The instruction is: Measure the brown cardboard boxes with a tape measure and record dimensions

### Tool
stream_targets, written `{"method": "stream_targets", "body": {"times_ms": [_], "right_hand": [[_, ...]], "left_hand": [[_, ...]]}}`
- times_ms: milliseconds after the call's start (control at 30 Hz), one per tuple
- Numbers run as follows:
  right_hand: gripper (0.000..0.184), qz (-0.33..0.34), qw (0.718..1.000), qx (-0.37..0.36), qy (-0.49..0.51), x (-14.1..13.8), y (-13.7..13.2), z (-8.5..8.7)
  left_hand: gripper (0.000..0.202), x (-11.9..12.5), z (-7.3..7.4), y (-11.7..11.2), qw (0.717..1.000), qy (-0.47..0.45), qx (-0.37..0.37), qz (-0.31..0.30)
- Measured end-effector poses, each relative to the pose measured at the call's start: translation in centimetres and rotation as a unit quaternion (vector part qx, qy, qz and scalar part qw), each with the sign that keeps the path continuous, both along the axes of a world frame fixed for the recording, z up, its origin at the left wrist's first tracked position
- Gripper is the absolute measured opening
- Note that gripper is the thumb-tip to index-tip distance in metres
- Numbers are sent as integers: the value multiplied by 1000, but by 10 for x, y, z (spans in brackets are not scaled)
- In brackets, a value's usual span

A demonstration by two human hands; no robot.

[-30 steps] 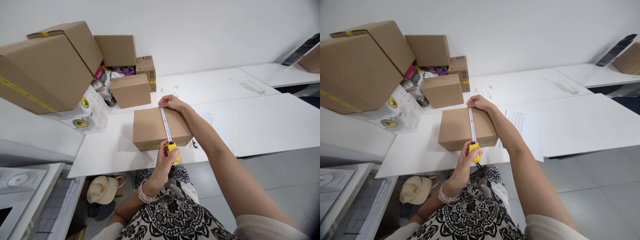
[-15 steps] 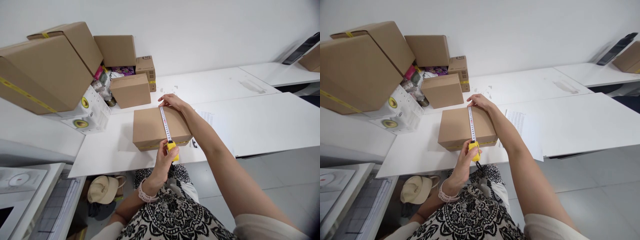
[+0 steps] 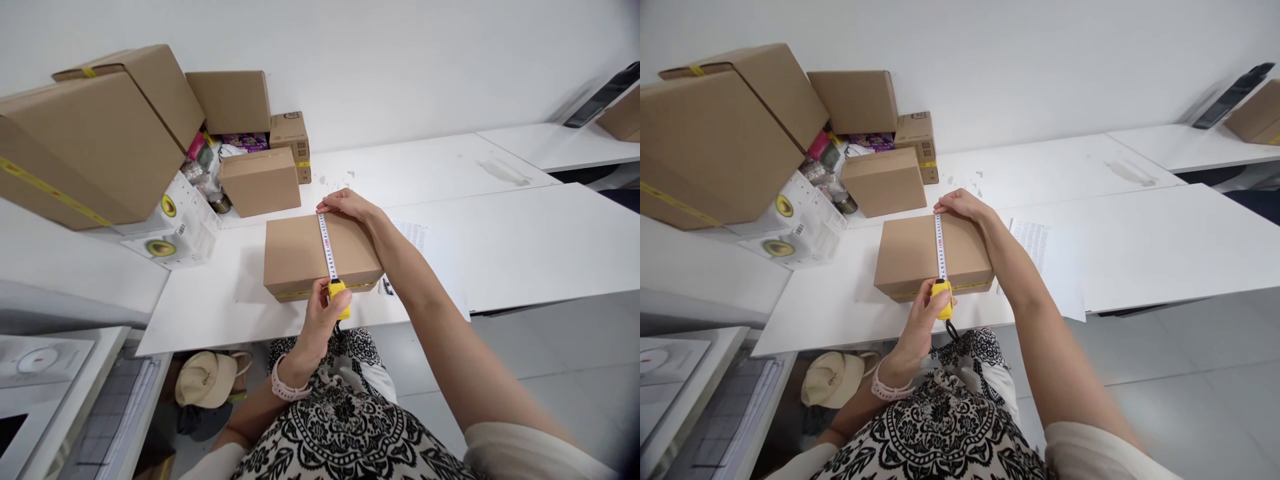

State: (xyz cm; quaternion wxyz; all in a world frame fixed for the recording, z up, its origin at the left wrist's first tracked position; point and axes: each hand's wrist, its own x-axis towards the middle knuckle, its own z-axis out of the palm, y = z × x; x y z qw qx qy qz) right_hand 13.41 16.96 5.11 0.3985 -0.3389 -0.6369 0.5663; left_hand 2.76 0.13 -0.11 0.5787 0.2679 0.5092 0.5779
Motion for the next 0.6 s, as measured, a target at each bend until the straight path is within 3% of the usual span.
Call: {"method": "stream_targets", "body": {"times_ms": [467, 600], "right_hand": [[22, 0, 999, 29, 22, 9, -20, 4], [21, 2, 1000, 12, 23, 0, 2, -6]], "left_hand": [[50, 1, -1, 0, 1000, 15, 6, 4], [44, 0, -3, 0, 1000, 6, 1, 5]]}}
